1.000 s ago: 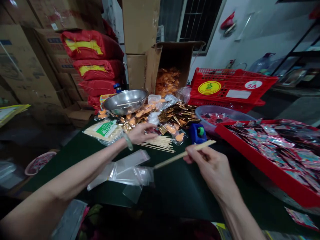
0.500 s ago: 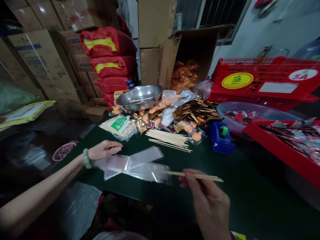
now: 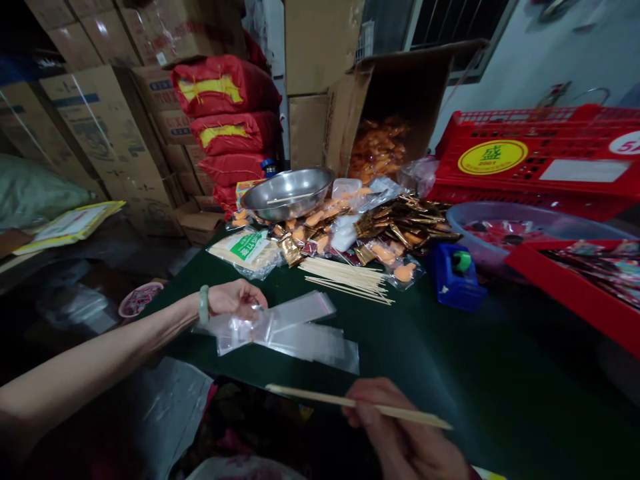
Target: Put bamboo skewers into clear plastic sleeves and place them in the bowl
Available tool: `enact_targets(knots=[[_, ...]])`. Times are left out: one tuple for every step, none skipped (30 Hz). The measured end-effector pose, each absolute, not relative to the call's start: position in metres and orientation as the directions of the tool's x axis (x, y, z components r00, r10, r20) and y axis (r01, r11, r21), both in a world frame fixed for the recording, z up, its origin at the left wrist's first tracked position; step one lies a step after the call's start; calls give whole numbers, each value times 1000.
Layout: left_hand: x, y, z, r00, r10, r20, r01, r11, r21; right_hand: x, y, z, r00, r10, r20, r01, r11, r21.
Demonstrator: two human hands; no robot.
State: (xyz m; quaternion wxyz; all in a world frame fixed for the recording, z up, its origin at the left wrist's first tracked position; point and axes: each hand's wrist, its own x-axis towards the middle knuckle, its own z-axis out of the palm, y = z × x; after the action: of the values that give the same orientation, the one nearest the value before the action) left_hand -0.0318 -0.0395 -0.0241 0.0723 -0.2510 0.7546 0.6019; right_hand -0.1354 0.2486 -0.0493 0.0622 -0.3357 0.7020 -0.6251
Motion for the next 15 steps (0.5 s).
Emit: enact_targets(knots=[[-38, -34, -24, -859, -281, -428, -463, 70, 883, -130, 244, -50, -705, -629, 329, -379, -57, -923], [-45, -29, -25, -854, -254, -454, -466, -14, 885, -126, 238, -50, -640, -695, 328, -360, -105, -927], [-52, -23, -26, -849, -219, -482, -472, -97, 876, -122, 230, -52, -596, -734, 326, -340, -138, -930], [-59, -18, -27, -843, -181, -507, -481, -169, 860, -119, 223, -54, -589, -741, 323, -326, -148, -934], [-65, -15, -29, -838, -149, -525, -488, -225, 843, -118, 216, -56, -614, -722, 319, -315, -147, -938], [-70, -12, -30, -837, -136, -530, -486, -260, 834, -119, 211, -60, -661, -682, 313, -305, -137, -942], [-74, -11, -32, -841, -152, -519, -468, -276, 840, -122, 207, -63, -719, -628, 299, -291, -119, -949], [-76, -11, -34, -851, -194, -487, -434, -262, 862, -126, 205, -67, -784, -556, 275, -267, -98, -959], [-77, -12, -36, -866, -251, -433, -395, -189, 899, -132, 205, -71, -844, -477, 245, -235, -82, -969], [-76, -14, -38, -881, -307, -361, -358, -69, 931, -139, 206, -75, -888, -405, 217, -205, -74, -976], [-75, -15, -40, -894, -349, -281, -325, 73, 943, -145, 209, -78, -918, -348, 190, -178, -67, -982], [-72, -16, -42, -907, -367, -205, -297, 215, 931, -151, 212, -80, -937, -308, 166, -156, -58, -986], [-69, -16, -43, -921, -361, -144, -273, 338, 901, -156, 215, -82, -950, -276, 146, -138, -50, -989], [-66, -15, -44, -935, -338, -110, -254, 419, 872, -161, 218, -84, -958, -254, 133, -125, -45, -991], [-63, -14, -45, -951, -296, -90, -230, 481, 846, -164, 220, -85, -962, -244, 125, -119, -38, -992]])
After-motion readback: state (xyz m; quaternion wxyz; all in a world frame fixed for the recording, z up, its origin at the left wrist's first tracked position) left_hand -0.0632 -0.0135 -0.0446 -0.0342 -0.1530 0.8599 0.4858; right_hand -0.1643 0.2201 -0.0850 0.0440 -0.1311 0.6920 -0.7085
